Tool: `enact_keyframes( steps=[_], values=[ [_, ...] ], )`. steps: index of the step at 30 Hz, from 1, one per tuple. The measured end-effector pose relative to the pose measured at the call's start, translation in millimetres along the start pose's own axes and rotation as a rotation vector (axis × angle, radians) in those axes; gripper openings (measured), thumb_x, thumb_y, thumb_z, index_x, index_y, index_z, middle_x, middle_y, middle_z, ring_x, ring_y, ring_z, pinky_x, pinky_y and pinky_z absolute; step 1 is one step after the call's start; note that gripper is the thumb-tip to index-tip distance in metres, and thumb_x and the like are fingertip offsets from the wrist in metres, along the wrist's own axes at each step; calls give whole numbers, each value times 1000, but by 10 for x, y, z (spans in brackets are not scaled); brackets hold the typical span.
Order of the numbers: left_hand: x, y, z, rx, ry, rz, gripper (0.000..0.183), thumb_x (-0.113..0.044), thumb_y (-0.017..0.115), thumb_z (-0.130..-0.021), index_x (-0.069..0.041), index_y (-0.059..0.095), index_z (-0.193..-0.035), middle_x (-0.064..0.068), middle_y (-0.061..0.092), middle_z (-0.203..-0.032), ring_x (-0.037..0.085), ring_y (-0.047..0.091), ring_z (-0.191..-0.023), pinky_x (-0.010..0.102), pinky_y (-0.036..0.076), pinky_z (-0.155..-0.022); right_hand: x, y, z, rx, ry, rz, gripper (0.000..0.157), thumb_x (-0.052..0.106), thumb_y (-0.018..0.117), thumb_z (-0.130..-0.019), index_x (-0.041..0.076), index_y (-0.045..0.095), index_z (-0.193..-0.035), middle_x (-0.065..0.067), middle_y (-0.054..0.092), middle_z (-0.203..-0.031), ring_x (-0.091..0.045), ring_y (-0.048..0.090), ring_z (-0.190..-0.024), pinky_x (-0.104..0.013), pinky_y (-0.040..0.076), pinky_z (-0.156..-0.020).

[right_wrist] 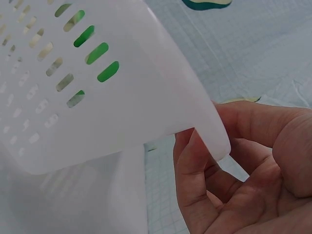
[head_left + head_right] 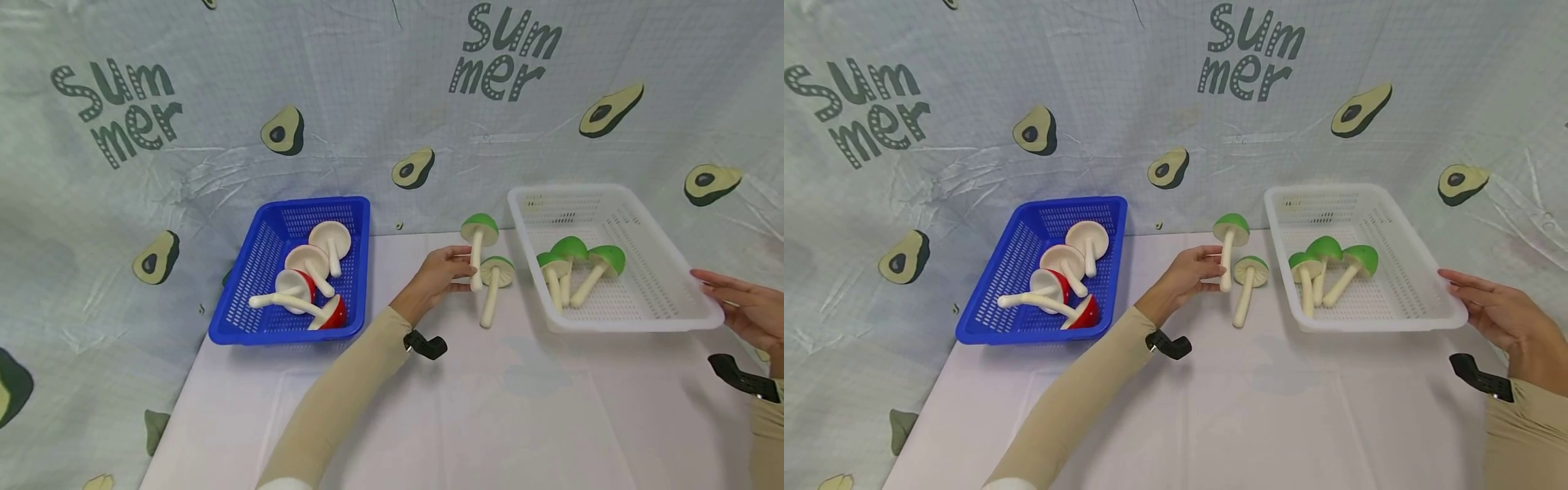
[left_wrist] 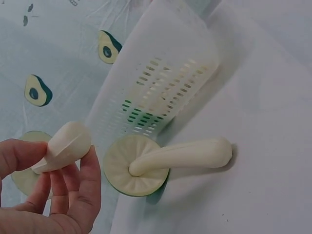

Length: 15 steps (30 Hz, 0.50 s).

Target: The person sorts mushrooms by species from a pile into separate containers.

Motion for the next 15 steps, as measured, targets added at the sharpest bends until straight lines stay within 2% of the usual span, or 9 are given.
enact_keyframes(
  steps=[9,15],
  values=[
    [-123,182,-29,38,31,1,46,3,67,-94,-7,60,-138,6,66,-114,20,69,-97,41,60,-80,17,24,27,-4,1,-22,28,10,66,-98,31,79,-111,28,67,-102,0,67,-80,-22,58,-65],
    [-178,314,-63,56,31,27,45,4,67,-93,-8,62,-137,4,65,-110,20,68,-92,57,53,-97,47,64,48,9,9,-33,34,5,61,-101,30,78,-117,28,67,-104,-2,67,-81,-24,60,-65]
  ],
)
Point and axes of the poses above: each hand's wrist, its own z-axis away from the middle knuckle, its own y-axis out of the palm, x = y × z, the point moved 7 cm from there along -z, towards the middle knuckle
